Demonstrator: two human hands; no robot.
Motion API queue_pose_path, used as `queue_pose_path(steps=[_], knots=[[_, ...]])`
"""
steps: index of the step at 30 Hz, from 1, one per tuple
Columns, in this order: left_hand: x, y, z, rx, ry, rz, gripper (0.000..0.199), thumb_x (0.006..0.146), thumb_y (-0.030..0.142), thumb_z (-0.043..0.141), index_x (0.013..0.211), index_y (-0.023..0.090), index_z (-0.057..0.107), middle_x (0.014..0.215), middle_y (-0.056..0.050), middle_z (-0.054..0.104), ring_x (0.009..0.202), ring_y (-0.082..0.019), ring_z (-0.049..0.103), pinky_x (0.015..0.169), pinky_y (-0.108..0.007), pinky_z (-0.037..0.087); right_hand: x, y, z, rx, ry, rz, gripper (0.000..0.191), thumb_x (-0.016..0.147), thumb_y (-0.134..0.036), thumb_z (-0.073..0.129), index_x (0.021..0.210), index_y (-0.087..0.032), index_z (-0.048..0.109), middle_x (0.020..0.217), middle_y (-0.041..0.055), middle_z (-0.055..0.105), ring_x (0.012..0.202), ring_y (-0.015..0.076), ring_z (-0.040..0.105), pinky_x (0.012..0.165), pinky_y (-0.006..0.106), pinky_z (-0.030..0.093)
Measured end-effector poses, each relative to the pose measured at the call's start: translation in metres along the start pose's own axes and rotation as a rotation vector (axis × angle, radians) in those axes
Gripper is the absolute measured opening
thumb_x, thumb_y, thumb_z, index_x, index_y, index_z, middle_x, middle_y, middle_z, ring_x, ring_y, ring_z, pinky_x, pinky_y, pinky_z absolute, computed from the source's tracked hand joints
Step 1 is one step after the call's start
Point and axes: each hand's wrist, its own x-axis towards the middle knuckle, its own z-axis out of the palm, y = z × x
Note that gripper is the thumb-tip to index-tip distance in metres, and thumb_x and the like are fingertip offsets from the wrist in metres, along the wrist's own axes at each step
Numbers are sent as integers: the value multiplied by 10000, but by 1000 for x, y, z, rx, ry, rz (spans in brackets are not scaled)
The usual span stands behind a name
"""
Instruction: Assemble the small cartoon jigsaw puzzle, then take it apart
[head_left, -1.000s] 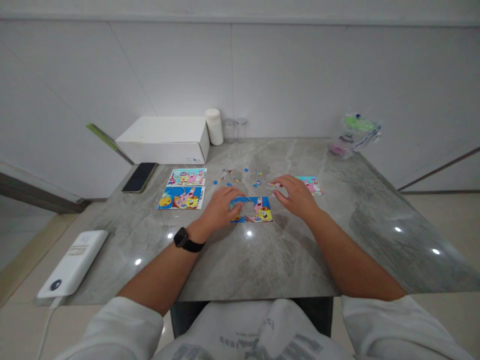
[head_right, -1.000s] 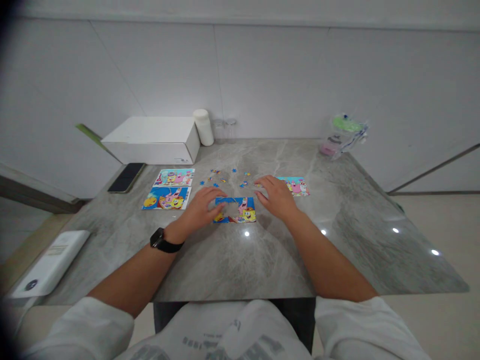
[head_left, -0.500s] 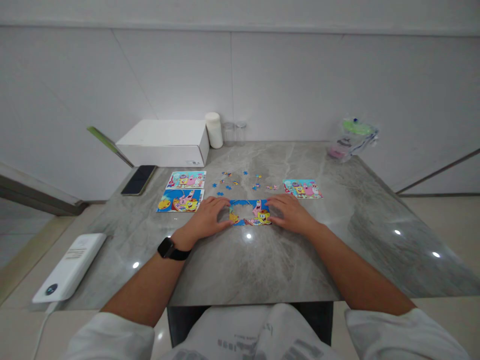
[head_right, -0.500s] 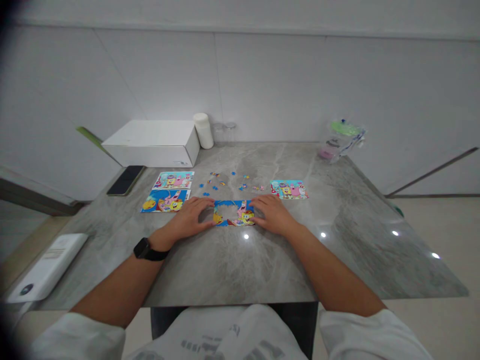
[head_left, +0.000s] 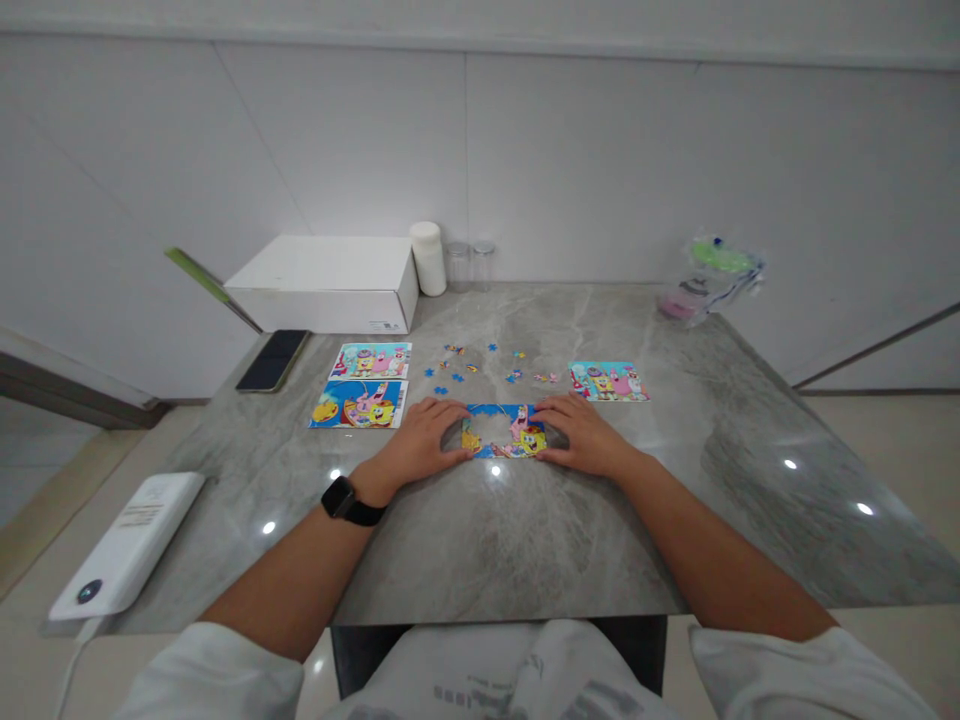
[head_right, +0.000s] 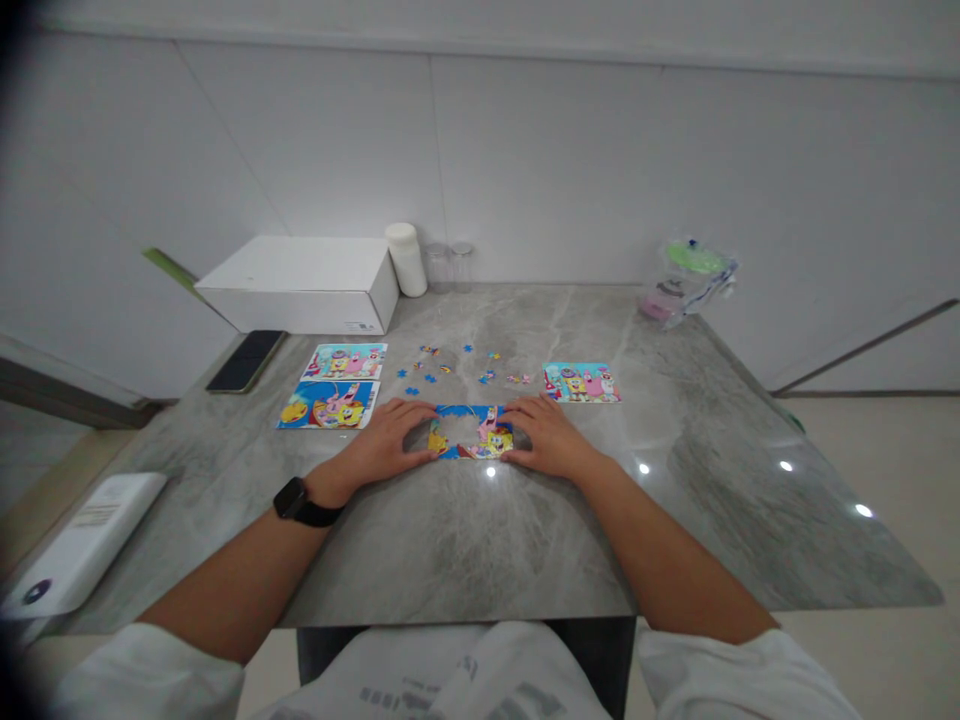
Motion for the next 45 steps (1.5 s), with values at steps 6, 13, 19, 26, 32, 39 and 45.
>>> queue_pose_path(steps=[6,13,19,26,32,39,45], knots=[[0,0,3,9,-1,0,624,897,621,760,1393,268,622,1433,-99,654,1313,-322,591,1152,-524,447,1,-1,-2,30,18,-31,590,871,-530,812,1396,-294,685,1457,126,662,1380,337,585,1248,625,310],[1,3,-2,-39,48,-17,495,933,553,738,1324,259,668,1390,-106,656,1292,-311,602,1137,-519,465,-1,17,-18,5,327,211,306,1012,-352,587,1261,-249,733,1273,128,754,1234,310,663,1127,510,475],[1,-6,-1,-88,209,-60,261,998,414,663,1194,250,713,1206,-90,679,1165,-270,645,1058,-470,522,-1,36,-13,-44,414,336,250,999,-296,545,1123,-244,756,1168,109,779,1149,304,689,1077,478,495],[1,-13,-4,-118,361,-163,225,1032,349,576,1163,217,703,1101,-74,678,1015,-224,645,935,-403,549,8,36,-1,-96,269,300,234,1001,-300,582,1116,-210,766,1160,113,787,1136,284,678,1090,444,449],[1,-13,-6,-125,407,-202,223,1027,330,560,1169,223,696,1066,-53,671,896,-194,606,893,-378,537,12,29,1,-179,200,269,284,1036,-333,569,1191,-228,783,1204,110,772,1179,294,629,1115,474,394],[1,-15,-5,-136,450,-176,212,1021,293,555,1154,212,699,1040,-48,675,879,-186,597,878,-364,523,11,32,6,-209,202,237,267,1031,-330,592,1173,-255,805,1228,104,750,1200,292,594,1121,490,367],[0,-17,-3,-138,506,-154,177,1002,250,579,1120,214,706,998,-45,675,862,-191,600,857,-368,524,5,39,10,-224,261,226,187,999,-337,654,1058,-241,803,1174,98,752,1141,292,611,1088,464,393]])
